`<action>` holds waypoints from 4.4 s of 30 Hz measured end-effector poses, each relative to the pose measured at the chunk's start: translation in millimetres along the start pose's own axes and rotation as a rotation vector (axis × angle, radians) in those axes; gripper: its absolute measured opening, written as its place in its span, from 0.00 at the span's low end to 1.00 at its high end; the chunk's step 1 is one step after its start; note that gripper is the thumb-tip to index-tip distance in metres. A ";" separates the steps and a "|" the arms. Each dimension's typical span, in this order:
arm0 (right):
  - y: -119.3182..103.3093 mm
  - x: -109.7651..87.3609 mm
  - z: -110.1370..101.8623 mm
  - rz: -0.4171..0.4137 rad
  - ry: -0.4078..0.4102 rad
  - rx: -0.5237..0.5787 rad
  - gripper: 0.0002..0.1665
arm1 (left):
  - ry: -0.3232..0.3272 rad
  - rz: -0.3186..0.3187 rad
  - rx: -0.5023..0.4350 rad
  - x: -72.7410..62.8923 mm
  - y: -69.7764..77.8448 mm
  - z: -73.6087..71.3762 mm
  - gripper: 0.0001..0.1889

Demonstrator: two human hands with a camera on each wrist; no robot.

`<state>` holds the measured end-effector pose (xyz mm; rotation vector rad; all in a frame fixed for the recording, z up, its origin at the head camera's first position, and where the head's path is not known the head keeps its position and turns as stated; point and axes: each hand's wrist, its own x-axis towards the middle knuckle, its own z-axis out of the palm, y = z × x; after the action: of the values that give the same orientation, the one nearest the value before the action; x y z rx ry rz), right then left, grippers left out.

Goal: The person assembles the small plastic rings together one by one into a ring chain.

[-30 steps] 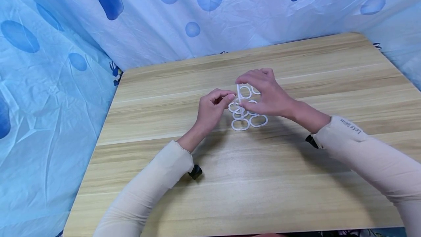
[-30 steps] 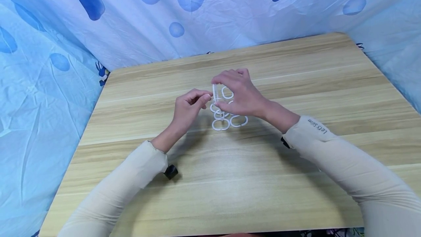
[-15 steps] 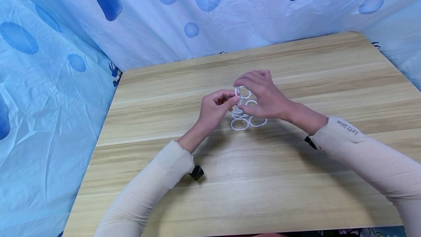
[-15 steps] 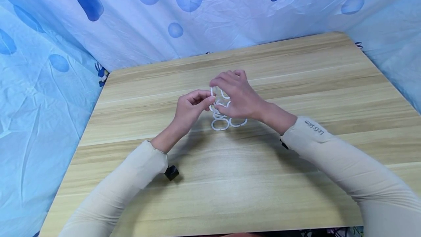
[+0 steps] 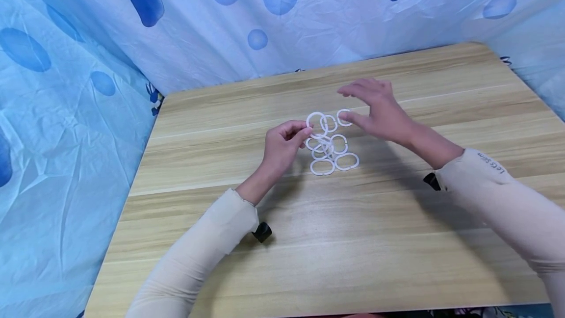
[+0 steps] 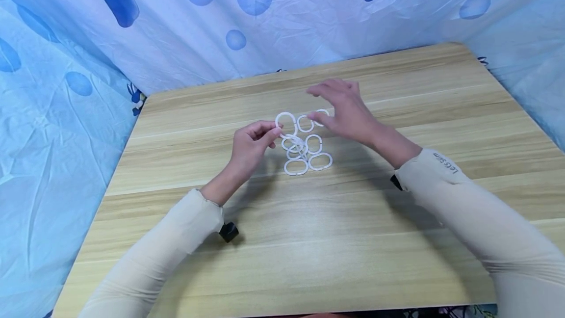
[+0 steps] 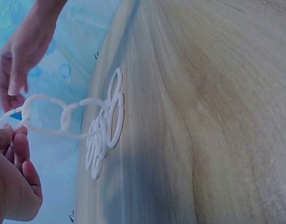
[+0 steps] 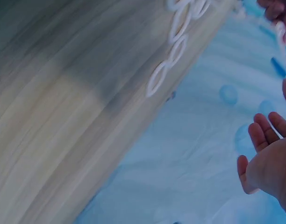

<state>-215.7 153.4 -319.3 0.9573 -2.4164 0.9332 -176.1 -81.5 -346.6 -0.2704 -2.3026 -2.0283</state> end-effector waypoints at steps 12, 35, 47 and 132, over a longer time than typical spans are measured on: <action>48.2 -0.4 1.5 0.282 -0.248 -0.013 0.26 | 0.005 -0.035 0.001 0.0 1.2 -1.1 0.06; 64.1 9.7 39.3 0.294 -0.531 -0.218 0.34 | 0.010 -0.080 -0.006 -1.2 1.9 -1.2 0.07; 62.4 13.3 41.2 0.324 -0.503 -0.254 0.30 | 0.000 -0.083 -0.016 -1.5 -0.4 -0.7 0.10; -12.3 4.9 24.1 0.587 -0.155 0.908 0.19 | 0.055 -0.082 0.036 2.1 -1.8 -1.4 0.15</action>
<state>-212.8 127.6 -328.2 0.5436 -2.4219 2.3613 -178.6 -82.9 -347.8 -0.1193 -2.3514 -2.0020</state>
